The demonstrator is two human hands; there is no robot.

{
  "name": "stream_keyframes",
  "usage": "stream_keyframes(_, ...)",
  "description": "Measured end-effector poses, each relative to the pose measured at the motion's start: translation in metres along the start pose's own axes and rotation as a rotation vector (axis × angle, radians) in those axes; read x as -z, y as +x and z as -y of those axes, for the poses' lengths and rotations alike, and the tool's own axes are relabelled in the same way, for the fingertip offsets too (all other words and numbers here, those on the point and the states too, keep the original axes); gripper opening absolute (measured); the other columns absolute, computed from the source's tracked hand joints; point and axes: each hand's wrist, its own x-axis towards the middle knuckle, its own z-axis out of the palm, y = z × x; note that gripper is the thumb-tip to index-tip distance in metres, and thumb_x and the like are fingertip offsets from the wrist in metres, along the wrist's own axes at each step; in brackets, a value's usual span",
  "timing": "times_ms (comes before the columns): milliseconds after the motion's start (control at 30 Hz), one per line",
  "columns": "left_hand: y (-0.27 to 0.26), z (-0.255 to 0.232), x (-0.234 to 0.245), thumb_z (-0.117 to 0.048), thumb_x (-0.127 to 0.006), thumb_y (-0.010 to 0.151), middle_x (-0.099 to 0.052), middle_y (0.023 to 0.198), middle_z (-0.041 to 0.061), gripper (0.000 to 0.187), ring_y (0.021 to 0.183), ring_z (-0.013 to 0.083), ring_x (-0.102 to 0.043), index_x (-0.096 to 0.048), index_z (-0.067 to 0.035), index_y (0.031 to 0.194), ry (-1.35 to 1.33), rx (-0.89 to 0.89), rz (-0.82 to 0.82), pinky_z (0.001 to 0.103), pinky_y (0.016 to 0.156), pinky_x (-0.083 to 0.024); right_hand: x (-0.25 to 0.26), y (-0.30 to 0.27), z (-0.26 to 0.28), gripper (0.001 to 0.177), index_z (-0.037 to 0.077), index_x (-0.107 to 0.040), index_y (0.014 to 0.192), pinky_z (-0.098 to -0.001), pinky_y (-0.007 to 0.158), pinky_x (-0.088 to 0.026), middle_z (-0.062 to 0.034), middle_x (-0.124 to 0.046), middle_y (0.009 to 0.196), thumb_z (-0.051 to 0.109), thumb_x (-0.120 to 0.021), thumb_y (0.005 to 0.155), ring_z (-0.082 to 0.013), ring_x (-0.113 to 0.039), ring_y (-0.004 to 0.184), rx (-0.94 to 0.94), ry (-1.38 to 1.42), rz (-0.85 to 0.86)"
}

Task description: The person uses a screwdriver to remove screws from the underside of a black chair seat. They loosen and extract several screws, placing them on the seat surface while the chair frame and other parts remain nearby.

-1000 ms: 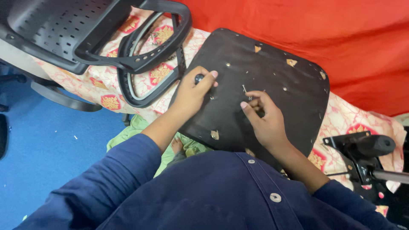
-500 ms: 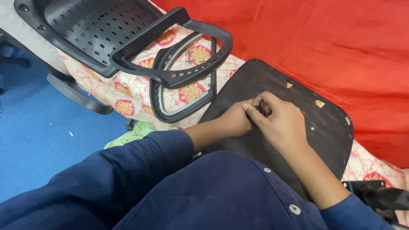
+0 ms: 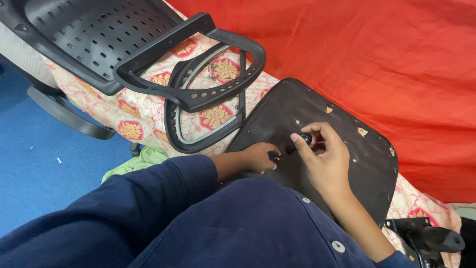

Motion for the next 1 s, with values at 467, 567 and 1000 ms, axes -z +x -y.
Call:
stream_keyframes(467,0.032,0.034,-0.023,0.005,-0.054,0.09,-0.066,0.133,0.018,0.054,0.093,0.0297,-0.075,-0.047,-0.005,0.143,-0.582,0.157,0.185,0.038,0.077,-0.063,0.008,0.011,-0.031,0.03,0.001,-0.066,0.123,-0.0295,0.1,-0.046,-0.0069,-0.068,0.116,0.006,-0.054,0.096,-0.0131,-0.062,0.108,-0.083,0.576,0.316)
stream_keyframes(567,0.033,0.038,-0.025,0.006,-0.054,0.089,-0.067,0.131,0.018,0.052,0.093,0.0308,-0.074,-0.046,-0.004,0.14,-0.623,0.149,0.17,0.04,0.076,-0.063,0.005,0.014,-0.038,0.032,-0.001,-0.064,0.112,-0.0324,0.101,-0.046,-0.0104,-0.067,0.114,0.006,-0.041,0.091,-0.0175,-0.061,0.107,-0.059,0.626,0.38)
stream_keyframes(1000,0.02,0.008,-0.025,-0.002,-0.062,0.088,-0.069,0.112,0.021,0.053,0.082,0.0274,-0.072,-0.037,-0.004,0.135,-0.736,0.24,0.139,0.038,0.066,-0.06,0.001,0.022,-0.041,0.033,-0.005,-0.057,0.085,-0.0341,0.094,-0.046,-0.0147,-0.057,0.1,0.014,-0.03,0.088,-0.0218,-0.056,0.091,-0.012,0.671,0.461)
